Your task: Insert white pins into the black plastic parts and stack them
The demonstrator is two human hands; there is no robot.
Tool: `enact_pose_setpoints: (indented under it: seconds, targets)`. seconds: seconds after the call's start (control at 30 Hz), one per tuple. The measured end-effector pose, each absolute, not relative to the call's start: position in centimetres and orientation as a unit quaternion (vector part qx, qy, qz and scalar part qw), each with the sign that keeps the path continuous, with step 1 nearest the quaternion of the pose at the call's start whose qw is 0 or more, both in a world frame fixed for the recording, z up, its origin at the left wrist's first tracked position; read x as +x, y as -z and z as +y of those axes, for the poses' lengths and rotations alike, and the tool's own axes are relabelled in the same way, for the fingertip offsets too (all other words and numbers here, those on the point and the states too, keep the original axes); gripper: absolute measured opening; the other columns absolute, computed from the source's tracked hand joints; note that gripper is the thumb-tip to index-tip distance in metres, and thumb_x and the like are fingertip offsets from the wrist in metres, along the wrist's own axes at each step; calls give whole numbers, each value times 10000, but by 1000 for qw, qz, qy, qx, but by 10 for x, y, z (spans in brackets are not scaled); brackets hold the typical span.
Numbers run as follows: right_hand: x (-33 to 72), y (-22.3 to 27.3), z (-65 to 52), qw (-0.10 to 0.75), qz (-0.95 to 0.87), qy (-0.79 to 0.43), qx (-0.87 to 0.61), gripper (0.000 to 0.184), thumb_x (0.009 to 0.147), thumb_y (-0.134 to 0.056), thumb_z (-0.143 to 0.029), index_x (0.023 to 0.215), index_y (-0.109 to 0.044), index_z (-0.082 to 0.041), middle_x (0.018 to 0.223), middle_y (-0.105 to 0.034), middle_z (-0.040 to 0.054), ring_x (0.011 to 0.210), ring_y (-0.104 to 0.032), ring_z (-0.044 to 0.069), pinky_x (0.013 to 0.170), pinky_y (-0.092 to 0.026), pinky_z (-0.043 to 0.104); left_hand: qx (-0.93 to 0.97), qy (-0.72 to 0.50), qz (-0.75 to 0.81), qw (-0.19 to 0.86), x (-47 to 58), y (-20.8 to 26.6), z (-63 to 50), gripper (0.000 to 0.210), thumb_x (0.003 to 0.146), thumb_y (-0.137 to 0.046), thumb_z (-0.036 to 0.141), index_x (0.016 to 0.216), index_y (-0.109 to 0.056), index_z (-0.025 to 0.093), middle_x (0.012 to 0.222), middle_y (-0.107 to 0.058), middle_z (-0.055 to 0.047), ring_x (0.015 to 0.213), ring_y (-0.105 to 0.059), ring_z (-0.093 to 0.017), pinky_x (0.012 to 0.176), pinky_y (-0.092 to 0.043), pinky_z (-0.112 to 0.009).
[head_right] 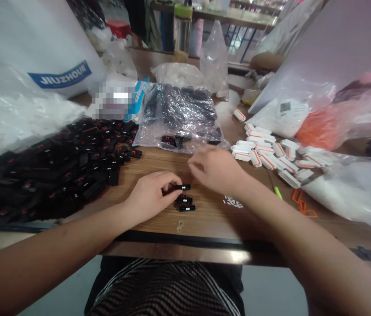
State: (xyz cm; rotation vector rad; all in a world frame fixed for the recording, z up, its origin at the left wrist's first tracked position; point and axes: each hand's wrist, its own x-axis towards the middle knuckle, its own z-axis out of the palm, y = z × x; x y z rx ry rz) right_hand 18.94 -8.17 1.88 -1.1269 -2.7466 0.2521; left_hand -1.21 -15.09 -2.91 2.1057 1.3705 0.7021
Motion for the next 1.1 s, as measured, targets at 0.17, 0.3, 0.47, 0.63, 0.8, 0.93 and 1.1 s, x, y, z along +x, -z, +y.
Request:
enact_pose_setpoints:
  seconds: [0.17,0.3,0.47,0.63,0.8,0.93,1.1]
  targets:
    - [176,-6,-22,71,-889,15,-453,402,906,-451,-161,1225,-693,-137,1217,-686,152,999,-663,288,828,-491,400,783,-264,499,259,-13,32,-150,61,837,-666,204,895,-661,224,749,-619,17,720,-575,-168,690,-452,-322]
    - [164,-2,-4,35,-886,38,-461,404,880,-494,-168,1231,-693,-162,1209,-700,143,997,-660,294,781,-487,386,791,-274,483,257,-14,33,-151,124,804,-651,162,917,-658,212,760,-613,11,716,-568,-171,673,-445,-323]
    - [171,-3,-6,61,-890,-23,-450,348,855,-524,-200,1120,-746,-162,1032,-740,106,905,-662,237,793,-475,351,788,-290,463,282,-17,29,-153,214,755,-624,117,952,-649,201,804,-630,1,718,-569,-163,696,-470,-323]
    - [191,-8,-41,88,-884,-187,-420,282,850,-584,-281,1047,-765,-191,878,-745,41,727,-643,163,712,-480,303,715,-364,493,337,-19,32,-149,160,810,-610,136,947,-657,203,790,-605,8,662,-548,-126,641,-470,-273]
    - [189,-5,-76,57,-891,-243,-379,264,861,-593,-266,1049,-761,-185,901,-746,36,750,-644,152,705,-484,287,699,-373,522,315,-17,39,-141,232,841,-679,177,1069,-673,219,890,-622,2,678,-568,-115,641,-469,-261]
    - [188,-10,-87,80,-864,-301,-395,280,858,-609,-255,1086,-752,-177,928,-761,35,764,-666,144,726,-503,277,740,-317,521,285,-15,41,-138,174,867,-686,188,1034,-685,236,834,-666,13,752,-608,-150,705,-464,-288]
    - [254,-29,-99,148,-808,-215,-529,222,859,-609,-357,908,-766,-207,832,-763,26,707,-663,155,663,-489,288,742,-294,539,269,-14,41,-139,129,863,-694,186,985,-686,228,834,-684,16,726,-603,-147,690,-449,-280]
